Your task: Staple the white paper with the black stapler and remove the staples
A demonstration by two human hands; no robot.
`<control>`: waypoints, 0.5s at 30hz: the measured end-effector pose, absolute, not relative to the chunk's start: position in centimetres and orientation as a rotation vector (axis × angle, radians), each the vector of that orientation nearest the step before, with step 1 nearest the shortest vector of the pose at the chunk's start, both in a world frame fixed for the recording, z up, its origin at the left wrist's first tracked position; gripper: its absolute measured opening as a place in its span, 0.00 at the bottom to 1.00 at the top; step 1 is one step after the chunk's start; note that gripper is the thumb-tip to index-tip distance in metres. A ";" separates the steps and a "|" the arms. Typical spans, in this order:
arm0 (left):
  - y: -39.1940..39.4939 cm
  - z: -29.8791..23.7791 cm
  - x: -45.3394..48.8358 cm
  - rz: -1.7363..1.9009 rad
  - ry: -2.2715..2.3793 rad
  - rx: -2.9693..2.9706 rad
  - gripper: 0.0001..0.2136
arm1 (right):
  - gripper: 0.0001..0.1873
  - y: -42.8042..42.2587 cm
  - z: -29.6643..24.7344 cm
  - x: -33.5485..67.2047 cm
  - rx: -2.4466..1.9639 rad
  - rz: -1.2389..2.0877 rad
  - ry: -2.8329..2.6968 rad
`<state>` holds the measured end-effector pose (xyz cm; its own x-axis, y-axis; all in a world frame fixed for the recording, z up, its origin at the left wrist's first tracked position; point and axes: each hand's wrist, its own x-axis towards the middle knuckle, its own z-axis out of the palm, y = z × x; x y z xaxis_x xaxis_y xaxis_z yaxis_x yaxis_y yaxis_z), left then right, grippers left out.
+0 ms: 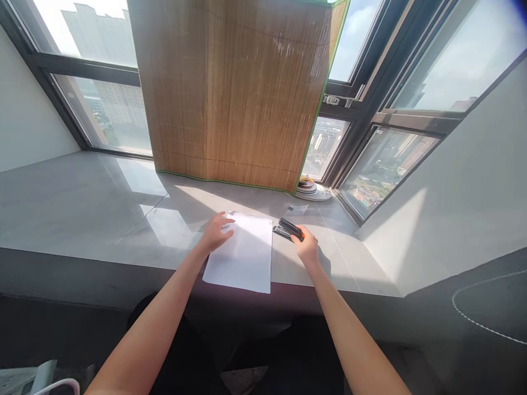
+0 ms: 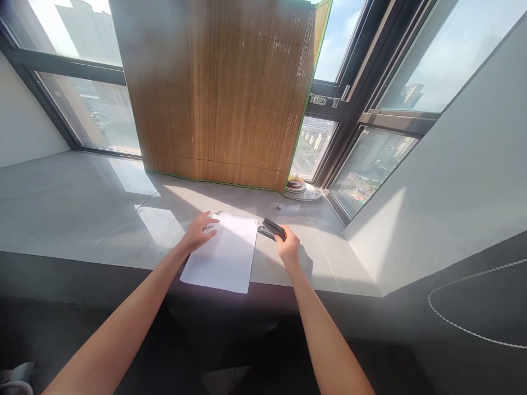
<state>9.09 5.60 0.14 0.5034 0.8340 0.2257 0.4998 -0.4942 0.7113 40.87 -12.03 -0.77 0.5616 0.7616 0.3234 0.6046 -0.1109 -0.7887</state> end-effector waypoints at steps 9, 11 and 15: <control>5.6 -0.5 10.4 0.538 1.213 2.438 0.19 | 0.18 -11.9 -1.6 41.5 -1.786 0.226 -1.159; 5.5 -0.4 10.0 0.578 1.150 2.405 0.18 | 0.17 -12.0 -1.4 41.5 -1.776 0.233 -1.175; 5.4 -0.1 9.4 0.654 1.070 2.367 0.16 | 0.17 -11.9 -1.2 41.4 -1.775 0.247 -1.164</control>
